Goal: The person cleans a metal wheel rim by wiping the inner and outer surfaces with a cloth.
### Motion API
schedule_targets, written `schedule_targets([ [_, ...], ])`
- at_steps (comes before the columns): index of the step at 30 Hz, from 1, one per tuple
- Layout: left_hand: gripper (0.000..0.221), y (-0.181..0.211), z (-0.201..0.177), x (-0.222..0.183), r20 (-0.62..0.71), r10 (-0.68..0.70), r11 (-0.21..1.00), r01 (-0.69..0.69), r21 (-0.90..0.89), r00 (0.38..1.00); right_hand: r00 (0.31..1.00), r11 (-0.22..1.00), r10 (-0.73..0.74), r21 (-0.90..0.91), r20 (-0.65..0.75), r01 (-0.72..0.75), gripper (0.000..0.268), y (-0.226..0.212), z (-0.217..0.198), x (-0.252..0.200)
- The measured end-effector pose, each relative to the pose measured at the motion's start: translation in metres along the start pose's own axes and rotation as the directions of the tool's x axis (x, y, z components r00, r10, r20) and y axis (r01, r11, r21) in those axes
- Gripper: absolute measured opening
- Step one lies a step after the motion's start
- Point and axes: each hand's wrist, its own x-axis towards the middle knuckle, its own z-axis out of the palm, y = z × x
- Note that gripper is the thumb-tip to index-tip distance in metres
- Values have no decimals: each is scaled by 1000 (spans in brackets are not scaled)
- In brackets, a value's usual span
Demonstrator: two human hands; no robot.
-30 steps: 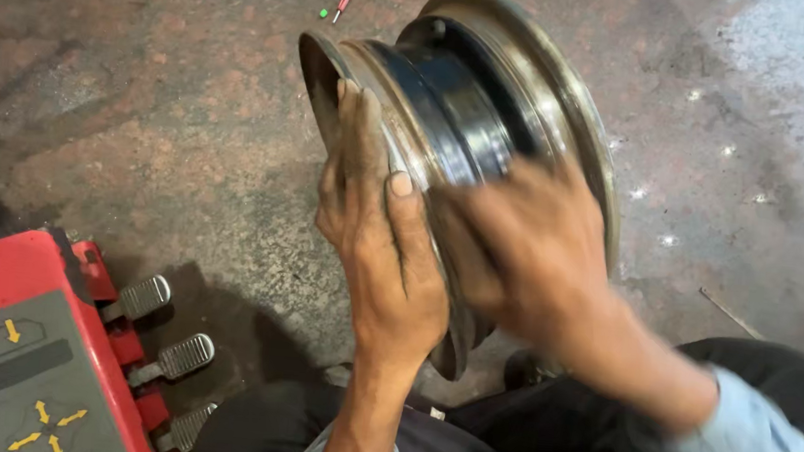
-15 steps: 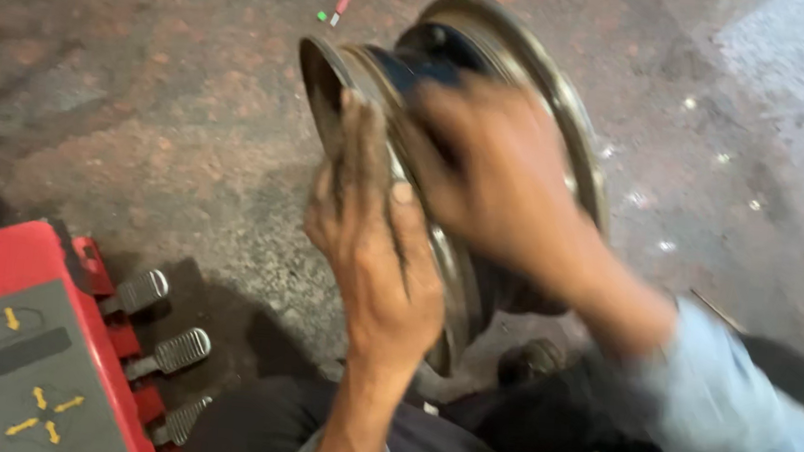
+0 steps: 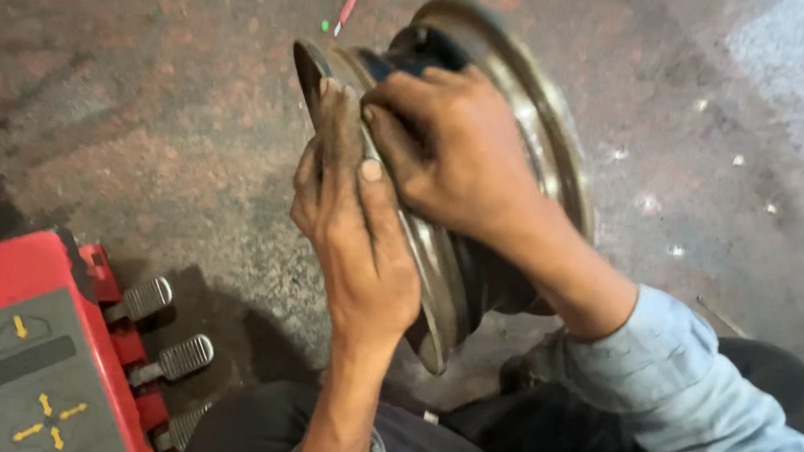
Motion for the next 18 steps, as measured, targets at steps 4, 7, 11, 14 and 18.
schedule_targets([
  [4,52,1,-3,16,-14,-7,994,9,107,1000,971,988,-119,-124,-206,95,15,-27,-4,-57],
  [7,52,-8,-3,11,19,10,999,-11,44,1000,975,982,-185,4,-121,187,25,-24,-14,-127],
  [11,54,4,-15,-21,48,46,984,-54,169,998,992,987,117,117,-54,-110,23,-1,-47,-175],
  [14,50,46,-12,-62,93,34,819,-81,568,995,889,904,422,158,-179,-397,19,3,-50,-184],
  [18,61,69,2,-68,166,-25,738,-94,668,986,937,955,292,112,-191,-275,18,14,-40,-188],
])
